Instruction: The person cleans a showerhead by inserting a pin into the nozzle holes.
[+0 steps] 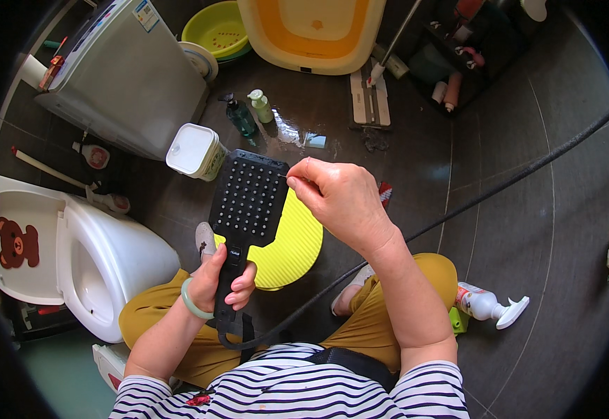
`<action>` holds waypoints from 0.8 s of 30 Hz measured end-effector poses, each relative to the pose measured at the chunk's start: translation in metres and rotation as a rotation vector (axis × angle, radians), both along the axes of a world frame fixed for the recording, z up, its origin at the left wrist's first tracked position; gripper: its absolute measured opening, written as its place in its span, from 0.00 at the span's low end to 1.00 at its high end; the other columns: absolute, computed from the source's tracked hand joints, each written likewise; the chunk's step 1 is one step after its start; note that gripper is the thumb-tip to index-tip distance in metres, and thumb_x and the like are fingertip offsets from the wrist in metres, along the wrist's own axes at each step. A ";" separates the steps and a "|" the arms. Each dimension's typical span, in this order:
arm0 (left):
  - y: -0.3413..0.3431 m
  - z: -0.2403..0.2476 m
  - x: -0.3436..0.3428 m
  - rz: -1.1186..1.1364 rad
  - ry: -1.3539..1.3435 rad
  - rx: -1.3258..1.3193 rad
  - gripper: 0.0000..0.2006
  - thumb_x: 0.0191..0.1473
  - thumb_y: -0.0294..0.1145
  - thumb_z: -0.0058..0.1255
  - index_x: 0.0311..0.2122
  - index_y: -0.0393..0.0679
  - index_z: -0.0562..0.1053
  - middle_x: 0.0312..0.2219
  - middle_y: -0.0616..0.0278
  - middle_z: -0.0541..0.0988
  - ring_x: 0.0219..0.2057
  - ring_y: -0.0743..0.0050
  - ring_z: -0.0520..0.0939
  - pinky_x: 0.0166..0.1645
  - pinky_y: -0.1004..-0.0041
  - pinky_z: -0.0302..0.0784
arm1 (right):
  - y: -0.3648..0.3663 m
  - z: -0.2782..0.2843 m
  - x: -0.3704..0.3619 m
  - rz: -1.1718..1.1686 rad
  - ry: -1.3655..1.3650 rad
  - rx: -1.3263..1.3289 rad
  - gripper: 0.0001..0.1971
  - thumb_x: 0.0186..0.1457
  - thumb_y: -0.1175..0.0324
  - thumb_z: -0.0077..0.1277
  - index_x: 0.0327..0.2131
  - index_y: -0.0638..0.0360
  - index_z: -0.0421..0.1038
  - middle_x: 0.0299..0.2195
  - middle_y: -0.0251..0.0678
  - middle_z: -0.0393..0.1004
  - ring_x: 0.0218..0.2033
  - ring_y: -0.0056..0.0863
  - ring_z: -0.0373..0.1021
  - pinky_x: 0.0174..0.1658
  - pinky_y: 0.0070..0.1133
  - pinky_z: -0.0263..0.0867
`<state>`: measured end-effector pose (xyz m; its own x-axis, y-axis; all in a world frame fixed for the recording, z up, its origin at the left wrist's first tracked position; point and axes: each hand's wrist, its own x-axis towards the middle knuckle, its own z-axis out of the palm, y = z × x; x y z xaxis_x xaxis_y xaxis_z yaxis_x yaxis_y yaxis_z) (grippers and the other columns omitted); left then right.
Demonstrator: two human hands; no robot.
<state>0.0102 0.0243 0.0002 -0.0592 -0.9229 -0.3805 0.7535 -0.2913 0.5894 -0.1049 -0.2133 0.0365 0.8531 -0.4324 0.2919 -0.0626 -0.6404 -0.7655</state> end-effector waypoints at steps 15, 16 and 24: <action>0.001 -0.002 0.001 -0.014 -0.026 0.009 0.32 0.59 0.68 0.33 0.26 0.44 0.65 0.17 0.70 0.64 0.13 0.82 0.67 0.22 0.77 0.68 | 0.001 0.003 -0.001 -0.002 0.009 -0.003 0.05 0.56 0.73 0.55 0.34 0.63 0.76 0.16 0.32 0.71 0.15 0.14 0.65 0.20 0.15 0.59; 0.002 -0.004 0.002 -0.021 -0.005 -0.002 0.32 0.59 0.68 0.33 0.26 0.44 0.65 0.17 0.70 0.64 0.13 0.82 0.67 0.22 0.77 0.68 | 0.001 0.006 -0.002 -0.014 0.061 -0.009 0.05 0.56 0.70 0.54 0.33 0.61 0.76 0.21 0.36 0.74 0.21 0.24 0.70 0.26 0.20 0.65; -0.001 0.002 -0.002 0.012 -0.016 0.058 0.32 0.58 0.68 0.33 0.27 0.44 0.65 0.18 0.69 0.65 0.14 0.82 0.67 0.22 0.77 0.68 | -0.001 0.000 -0.002 -0.002 0.006 -0.018 0.05 0.57 0.72 0.54 0.34 0.63 0.76 0.16 0.32 0.71 0.15 0.15 0.66 0.21 0.15 0.60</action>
